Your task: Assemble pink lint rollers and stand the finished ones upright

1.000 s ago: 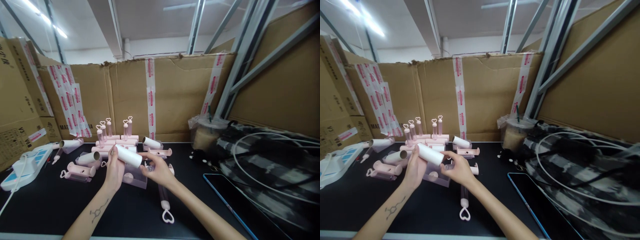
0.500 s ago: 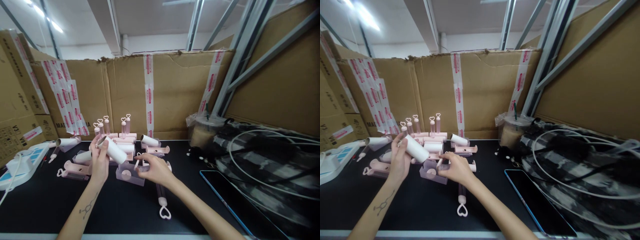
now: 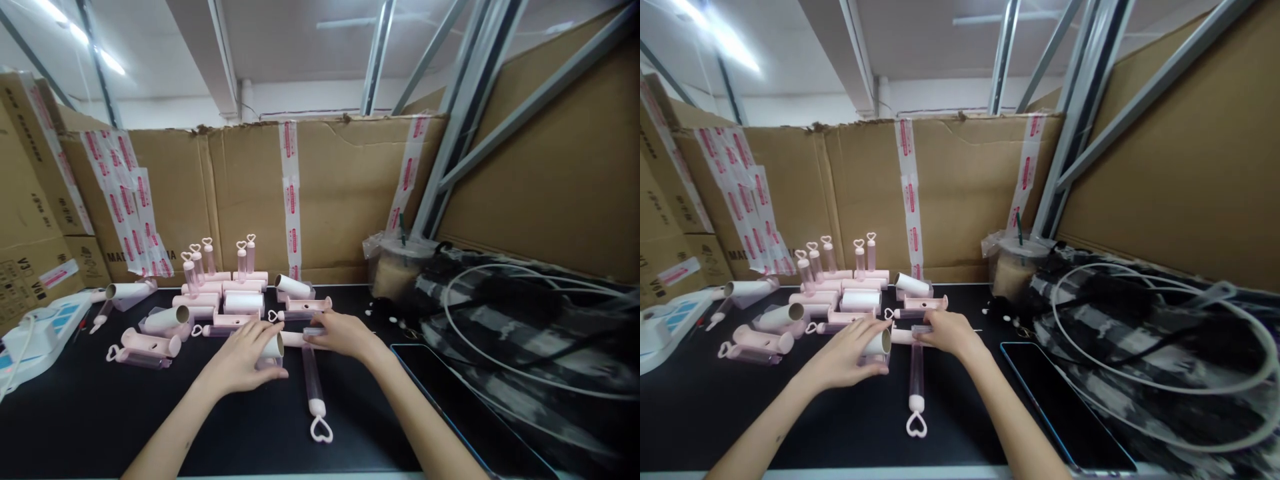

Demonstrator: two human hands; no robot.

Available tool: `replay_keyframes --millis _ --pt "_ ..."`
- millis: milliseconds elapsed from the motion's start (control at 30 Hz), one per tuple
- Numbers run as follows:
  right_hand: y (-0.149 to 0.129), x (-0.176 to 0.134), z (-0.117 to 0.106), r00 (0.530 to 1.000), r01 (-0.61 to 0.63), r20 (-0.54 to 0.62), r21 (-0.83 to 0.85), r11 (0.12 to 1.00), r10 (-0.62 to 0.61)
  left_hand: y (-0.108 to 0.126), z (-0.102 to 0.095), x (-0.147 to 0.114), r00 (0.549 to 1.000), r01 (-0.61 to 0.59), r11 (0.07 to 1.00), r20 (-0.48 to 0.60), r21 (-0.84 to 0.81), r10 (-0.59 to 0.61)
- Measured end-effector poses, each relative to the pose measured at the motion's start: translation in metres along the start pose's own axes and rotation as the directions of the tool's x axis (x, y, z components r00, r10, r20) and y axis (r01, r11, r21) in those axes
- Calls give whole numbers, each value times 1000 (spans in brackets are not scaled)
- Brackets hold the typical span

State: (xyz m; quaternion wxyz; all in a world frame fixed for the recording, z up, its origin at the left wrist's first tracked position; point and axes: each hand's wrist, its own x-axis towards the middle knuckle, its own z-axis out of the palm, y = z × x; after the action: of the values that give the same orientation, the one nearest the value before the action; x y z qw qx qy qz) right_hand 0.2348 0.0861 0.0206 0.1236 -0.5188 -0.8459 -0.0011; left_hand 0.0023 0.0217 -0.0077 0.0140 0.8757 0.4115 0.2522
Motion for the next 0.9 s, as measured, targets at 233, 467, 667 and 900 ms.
replay_keyframes --millis 233,467,667,900 --pt "6 7 12 993 89 68 96 991 -96 -7 5 -1 997 80 996 6 45 -80" --pt "8 -10 -34 975 217 -95 210 953 -201 7 1 6 942 140 987 -297 -79 -157" --pt "-21 -34 -58 855 387 -479 335 859 -198 47 -16 28 954 213 677 0 -704 -300" --pt "-41 -35 -43 677 590 -720 408 697 -153 38 -35 20 928 183 852 -198 -491 -314"
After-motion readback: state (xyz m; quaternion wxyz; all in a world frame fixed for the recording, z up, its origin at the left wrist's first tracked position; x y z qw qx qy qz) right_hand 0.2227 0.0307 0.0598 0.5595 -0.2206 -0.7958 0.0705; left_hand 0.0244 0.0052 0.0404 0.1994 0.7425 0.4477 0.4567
